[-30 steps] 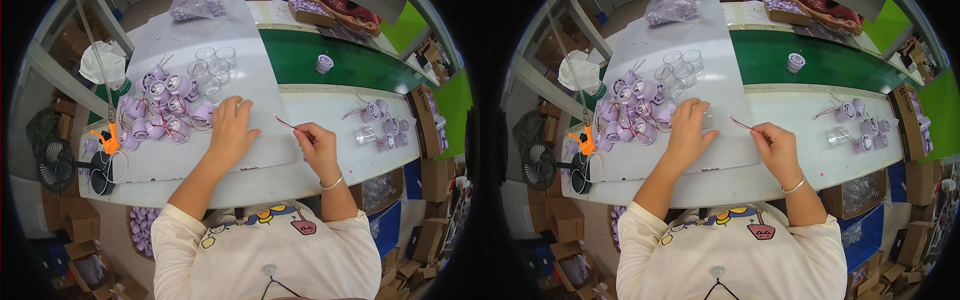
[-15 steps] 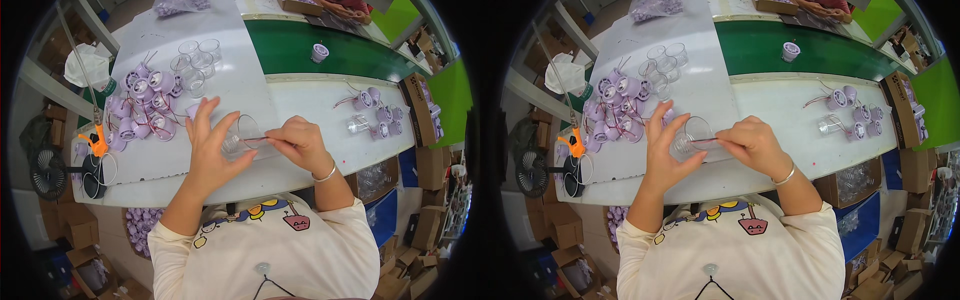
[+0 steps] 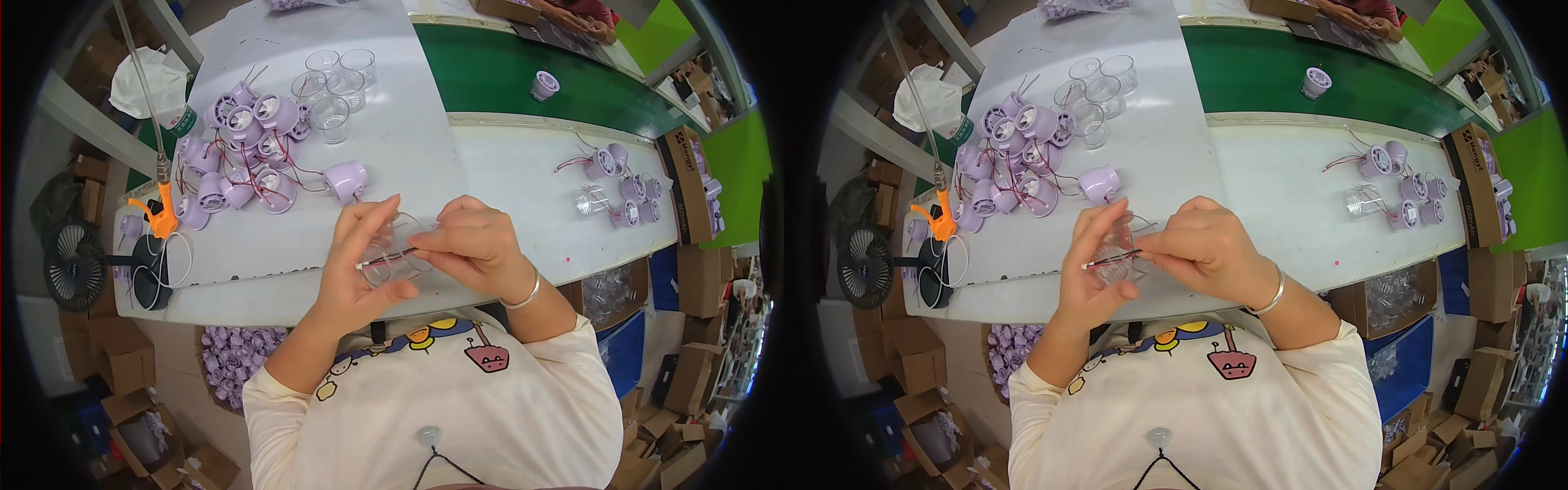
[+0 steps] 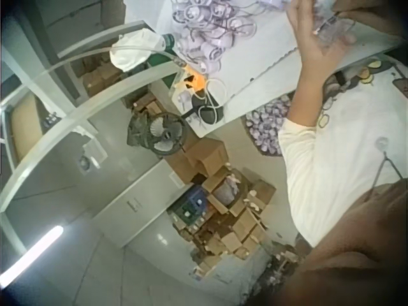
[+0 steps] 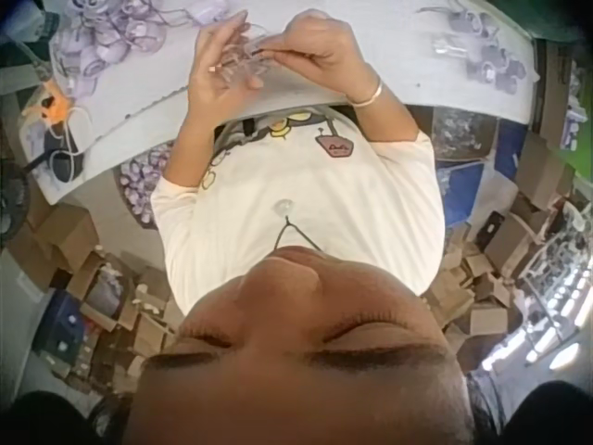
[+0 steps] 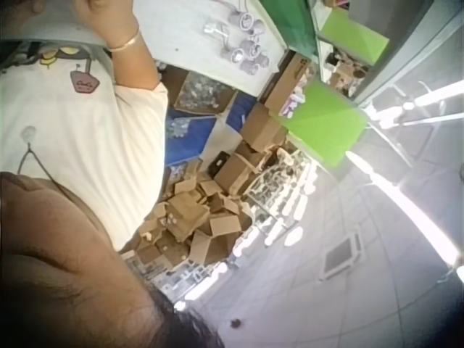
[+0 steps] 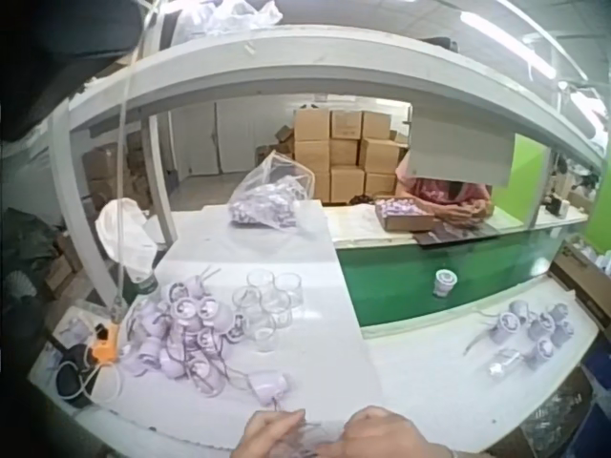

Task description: Assembling small plastic electronic housings with internal components and placing them into a collection box.

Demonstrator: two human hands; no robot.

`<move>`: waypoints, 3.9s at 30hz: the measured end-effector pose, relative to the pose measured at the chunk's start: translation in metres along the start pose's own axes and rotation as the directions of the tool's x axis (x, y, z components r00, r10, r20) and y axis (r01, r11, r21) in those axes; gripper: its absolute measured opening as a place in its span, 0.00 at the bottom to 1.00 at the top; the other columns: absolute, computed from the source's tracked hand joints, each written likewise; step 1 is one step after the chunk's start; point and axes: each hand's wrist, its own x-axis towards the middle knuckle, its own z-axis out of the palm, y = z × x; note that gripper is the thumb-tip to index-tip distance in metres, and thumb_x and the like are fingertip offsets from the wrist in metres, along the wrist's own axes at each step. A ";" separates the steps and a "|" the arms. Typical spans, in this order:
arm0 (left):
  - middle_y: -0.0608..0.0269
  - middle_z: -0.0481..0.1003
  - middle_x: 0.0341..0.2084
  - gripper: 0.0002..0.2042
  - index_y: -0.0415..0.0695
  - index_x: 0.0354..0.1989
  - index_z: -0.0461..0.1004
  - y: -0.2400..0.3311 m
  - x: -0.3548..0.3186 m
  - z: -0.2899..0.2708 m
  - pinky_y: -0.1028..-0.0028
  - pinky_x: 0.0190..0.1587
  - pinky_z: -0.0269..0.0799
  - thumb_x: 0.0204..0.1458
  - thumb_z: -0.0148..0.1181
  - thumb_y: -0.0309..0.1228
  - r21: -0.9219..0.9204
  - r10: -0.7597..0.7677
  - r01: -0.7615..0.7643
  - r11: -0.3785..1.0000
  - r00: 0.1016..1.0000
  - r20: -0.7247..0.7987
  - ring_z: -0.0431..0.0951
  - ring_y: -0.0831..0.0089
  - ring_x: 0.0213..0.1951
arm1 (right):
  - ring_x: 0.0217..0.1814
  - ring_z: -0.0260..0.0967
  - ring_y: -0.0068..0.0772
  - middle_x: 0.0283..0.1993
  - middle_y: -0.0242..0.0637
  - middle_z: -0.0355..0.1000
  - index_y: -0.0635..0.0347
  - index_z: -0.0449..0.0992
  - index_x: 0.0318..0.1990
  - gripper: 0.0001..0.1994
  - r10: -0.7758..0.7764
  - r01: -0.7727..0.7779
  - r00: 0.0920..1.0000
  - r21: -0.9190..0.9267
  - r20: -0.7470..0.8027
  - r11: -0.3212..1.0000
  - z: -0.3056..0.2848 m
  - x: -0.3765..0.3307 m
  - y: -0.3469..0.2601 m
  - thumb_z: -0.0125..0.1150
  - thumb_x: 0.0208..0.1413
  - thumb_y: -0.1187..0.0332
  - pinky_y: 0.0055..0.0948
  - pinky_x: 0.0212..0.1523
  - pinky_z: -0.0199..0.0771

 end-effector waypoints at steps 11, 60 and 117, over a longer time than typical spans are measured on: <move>0.57 0.65 0.44 0.19 0.35 0.56 0.65 -0.002 -0.012 0.001 0.73 0.50 0.65 0.62 0.44 0.36 -0.329 -0.134 0.156 0.931 0.987 0.087 0.69 0.70 0.45 | 0.30 0.71 0.27 0.28 0.34 0.73 0.61 0.79 0.34 0.08 0.364 -0.370 0.928 0.336 0.084 0.866 -0.001 -0.002 -0.018 0.65 0.43 0.78 0.23 0.35 0.71; 0.66 0.67 0.30 0.24 0.40 0.44 0.66 -0.009 0.003 0.011 0.77 0.33 0.64 0.43 0.69 0.39 0.297 0.074 -0.037 0.954 0.991 -0.113 0.66 0.73 0.33 | 0.60 0.58 0.37 0.60 0.47 0.60 0.66 0.50 0.64 0.30 0.550 -0.575 0.778 0.697 0.303 0.429 0.035 0.000 -0.008 0.31 0.65 0.50 0.31 0.60 0.57; 0.55 0.74 0.29 0.04 0.46 0.35 0.60 -0.023 -0.004 -0.003 0.74 0.39 0.69 0.60 0.46 0.31 -0.625 -0.644 0.523 0.580 0.764 0.041 0.74 0.71 0.33 | 0.38 0.68 0.49 0.42 0.48 0.62 0.64 0.70 0.49 0.24 0.428 -0.431 0.897 -0.002 0.111 0.902 0.051 0.044 0.046 0.65 0.46 0.61 0.37 0.41 0.71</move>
